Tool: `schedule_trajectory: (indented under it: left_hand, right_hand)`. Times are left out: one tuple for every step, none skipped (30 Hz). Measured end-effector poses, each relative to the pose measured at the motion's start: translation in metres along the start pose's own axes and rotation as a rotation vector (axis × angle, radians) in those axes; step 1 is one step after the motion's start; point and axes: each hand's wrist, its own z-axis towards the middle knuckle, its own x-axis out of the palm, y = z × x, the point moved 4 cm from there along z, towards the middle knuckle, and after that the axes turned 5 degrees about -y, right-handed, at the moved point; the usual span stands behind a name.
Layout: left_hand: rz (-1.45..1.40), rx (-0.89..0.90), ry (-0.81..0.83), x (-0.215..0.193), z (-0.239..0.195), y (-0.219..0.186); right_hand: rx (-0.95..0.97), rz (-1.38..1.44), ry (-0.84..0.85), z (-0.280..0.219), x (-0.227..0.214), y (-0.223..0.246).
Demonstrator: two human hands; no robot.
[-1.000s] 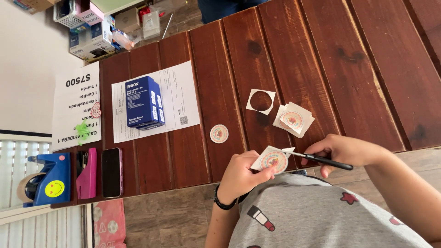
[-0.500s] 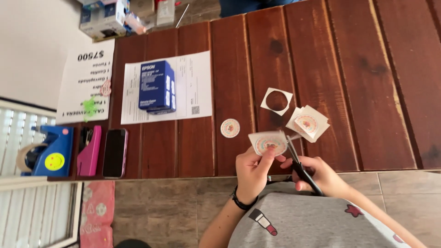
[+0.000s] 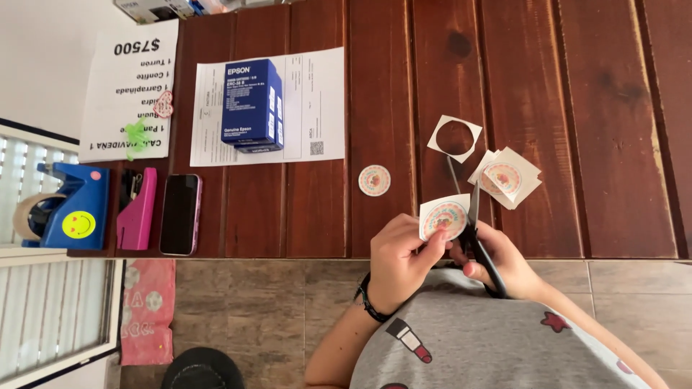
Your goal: The person uses scissors to cut circular stickers from a sheet of paper. They hold the paper in one hand and carefully cut around the circular designs, placing the cut pieces on the table.
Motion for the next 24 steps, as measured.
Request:
schedule_trajectory:
  left_hand:
    - [0.000, -0.003, -0.002, -0.001, 0.002, -0.001]
    - [0.021, 0.025, 0.002, -0.001, 0.003, -0.003]
    - [0.042, 0.053, 0.007, -0.001, 0.004, -0.006]
    - [0.042, 0.047, 0.001, -0.002, 0.003, -0.004]
    - [0.035, 0.053, 0.007, -0.002, 0.002, -0.004]
    - [0.029, 0.067, 0.010, -0.002, 0.003, -0.003]
    - [0.030, 0.069, 0.001, -0.002, 0.004, -0.003]
    - [0.026, 0.063, 0.004, -0.002, 0.004, -0.003]
    - [0.023, 0.058, 0.007, -0.002, 0.004, -0.002]
    - [0.023, 0.054, 0.007, -0.002, 0.004, -0.002]
    - [0.009, 0.042, 0.019, -0.001, 0.004, -0.002]
    - [-0.006, 0.033, 0.032, 0.000, 0.004, -0.001]
    - [-0.008, 0.032, 0.032, 0.000, 0.004, -0.001]
    - [-0.015, 0.028, 0.039, 0.000, 0.004, 0.000]
    - [-0.022, 0.025, 0.045, 0.000, 0.004, 0.001]
    - [-0.022, 0.023, 0.047, -0.001, 0.003, 0.002]
    - [-0.026, 0.014, 0.053, -0.001, 0.003, 0.004]
    - [-0.032, 0.005, 0.058, -0.001, 0.002, 0.006]
    - [-0.034, 0.004, 0.060, -0.002, 0.003, 0.004]
    - [-0.039, 0.003, 0.077, -0.003, 0.006, 0.002]
    - [-0.043, 0.003, 0.093, -0.004, 0.008, 0.000]
    - [-0.043, 0.004, 0.092, -0.004, 0.008, 0.001]
    - [-0.035, -0.006, 0.106, -0.003, 0.009, 0.002]
    - [-0.027, -0.018, 0.122, -0.003, 0.008, 0.003]
  right_hand:
    - [0.004, -0.001, 0.001, 0.001, 0.000, 0.001]
    - [0.008, -0.019, -0.005, 0.002, 0.000, 0.002]
    - [0.012, -0.038, -0.011, 0.002, 0.000, 0.003]
    - [0.019, -0.040, -0.007, 0.001, 0.000, 0.003]
    - [0.023, -0.048, -0.002, -0.001, -0.001, 0.004]
    - [0.021, -0.058, 0.006, 0.002, -0.002, 0.005]
    - [0.020, -0.062, 0.014, 0.003, -0.003, 0.007]
    - [0.016, -0.068, 0.004, 0.002, -0.004, 0.008]
    - [0.012, -0.074, -0.006, 0.002, -0.005, 0.009]
    - [0.016, -0.073, -0.005, 0.001, -0.006, 0.009]
    - [0.020, -0.072, -0.007, 0.000, -0.008, 0.008]
    - [0.023, -0.073, -0.011, 0.000, -0.010, 0.008]
    - [0.024, -0.073, -0.012, -0.003, -0.014, 0.002]
    - [0.030, -0.081, -0.012, -0.005, -0.017, -0.004]
    - [0.036, -0.089, -0.012, -0.007, -0.021, -0.010]
    - [0.038, -0.088, -0.014, -0.007, -0.023, -0.009]
    - [0.038, -0.098, -0.001, -0.007, -0.024, -0.009]
    - [0.038, -0.109, 0.010, -0.008, -0.026, -0.008]
    - [0.040, -0.109, 0.007, -0.008, -0.024, -0.005]
    - [0.064, -0.117, -0.002, -0.007, -0.023, -0.003]
    - [0.089, -0.125, -0.011, -0.006, -0.022, 0.000]
    - [0.087, -0.126, -0.010, -0.005, -0.023, 0.000]
    - [0.090, -0.130, -0.009, -0.005, -0.023, 0.000]
    - [0.095, -0.134, -0.010, -0.005, -0.024, 0.001]
